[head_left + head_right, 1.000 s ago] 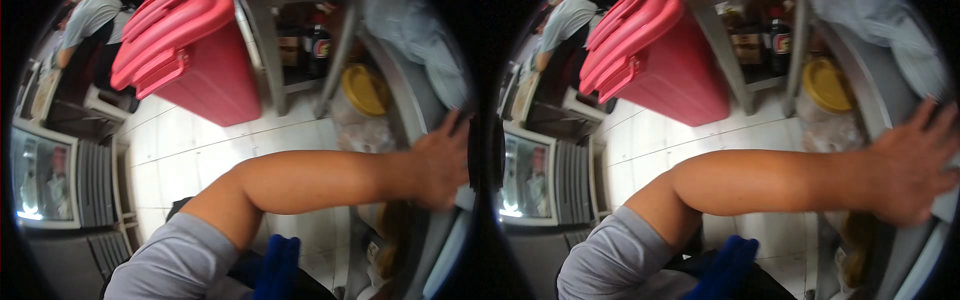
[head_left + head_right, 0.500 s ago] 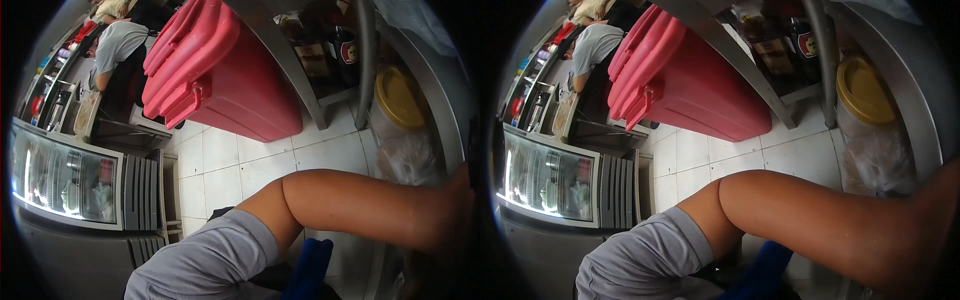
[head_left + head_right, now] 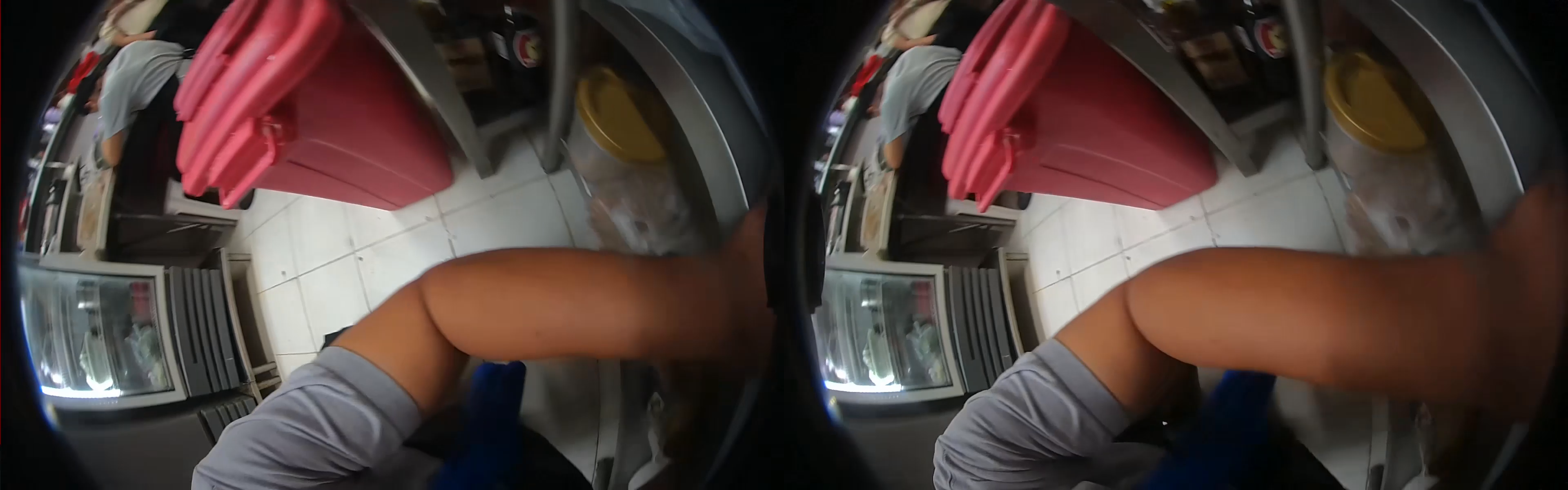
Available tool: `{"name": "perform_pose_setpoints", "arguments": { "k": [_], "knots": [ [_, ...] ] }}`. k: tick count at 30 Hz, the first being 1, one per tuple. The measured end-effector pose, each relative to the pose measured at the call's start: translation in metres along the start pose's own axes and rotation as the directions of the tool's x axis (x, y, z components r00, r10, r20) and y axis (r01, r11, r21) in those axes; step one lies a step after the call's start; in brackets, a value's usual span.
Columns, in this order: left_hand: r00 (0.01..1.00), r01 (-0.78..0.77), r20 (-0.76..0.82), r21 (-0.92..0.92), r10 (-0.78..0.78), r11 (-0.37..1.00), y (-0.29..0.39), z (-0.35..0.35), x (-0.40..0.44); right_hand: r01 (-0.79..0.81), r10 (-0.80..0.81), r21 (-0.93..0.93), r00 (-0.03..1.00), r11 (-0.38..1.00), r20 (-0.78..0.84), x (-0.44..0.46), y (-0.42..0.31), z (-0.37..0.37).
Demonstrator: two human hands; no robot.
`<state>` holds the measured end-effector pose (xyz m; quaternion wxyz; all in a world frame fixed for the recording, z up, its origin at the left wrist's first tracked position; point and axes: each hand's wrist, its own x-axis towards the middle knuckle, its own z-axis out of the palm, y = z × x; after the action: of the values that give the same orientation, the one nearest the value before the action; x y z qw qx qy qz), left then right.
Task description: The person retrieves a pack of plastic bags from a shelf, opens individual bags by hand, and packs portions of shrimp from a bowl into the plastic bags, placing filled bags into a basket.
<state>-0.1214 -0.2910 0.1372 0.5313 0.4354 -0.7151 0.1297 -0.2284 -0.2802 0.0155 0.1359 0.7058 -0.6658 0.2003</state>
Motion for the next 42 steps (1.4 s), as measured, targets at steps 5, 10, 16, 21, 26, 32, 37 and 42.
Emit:
{"name": "perform_pose_setpoints", "arguments": {
  "k": [5, 10, 16, 21, 26, 32, 37, 42],
  "knots": [
    [0.999, -0.027, -0.025, -0.002, 0.027, 1.0, 0.007, 0.007, 0.011, -0.015, 0.014, 0.091, 1.0, 0.996, 0.01, -0.001, 0.006, 0.004],
    [0.999, -0.035, 0.011, -0.033, 0.035, 0.999, 0.012, 0.02, 0.009, -0.056, 0.051, 0.119, 0.998, 0.991, 0.045, -0.002, 0.017, 0.013],
    [0.999, -0.037, 0.025, -0.05, 0.038, 0.998, 0.014, 0.024, 0.005, -0.073, 0.066, 0.13, 0.996, 0.989, 0.06, -0.001, 0.02, 0.016],
    [0.999, -0.037, 0.035, -0.068, 0.039, 0.997, 0.017, 0.024, 0.002, -0.083, 0.075, 0.132, 0.995, 0.988, 0.065, -0.003, 0.023, 0.016],
    [0.997, -0.033, 0.064, -0.067, 0.037, 0.997, 0.016, 0.026, -0.004, -0.092, 0.081, 0.143, 0.994, 0.986, 0.079, -0.006, 0.028, 0.018],
    [0.994, -0.051, 0.099, -0.04, 0.055, 0.998, 0.003, 0.028, -0.006, -0.092, 0.073, 0.2, 0.992, 0.975, 0.102, -0.01, 0.044, 0.025],
    [0.986, -0.06, 0.151, -0.044, 0.066, 0.997, -0.004, 0.02, -0.006, -0.119, 0.083, 0.271, 0.986, 0.955, 0.141, -0.01, 0.061, 0.035],
    [0.987, -0.053, 0.148, -0.036, 0.058, 0.998, -0.006, 0.005, 0.002, -0.109, 0.068, 0.289, 0.987, 0.951, 0.149, -0.019, 0.065, 0.038]
  ]
}}
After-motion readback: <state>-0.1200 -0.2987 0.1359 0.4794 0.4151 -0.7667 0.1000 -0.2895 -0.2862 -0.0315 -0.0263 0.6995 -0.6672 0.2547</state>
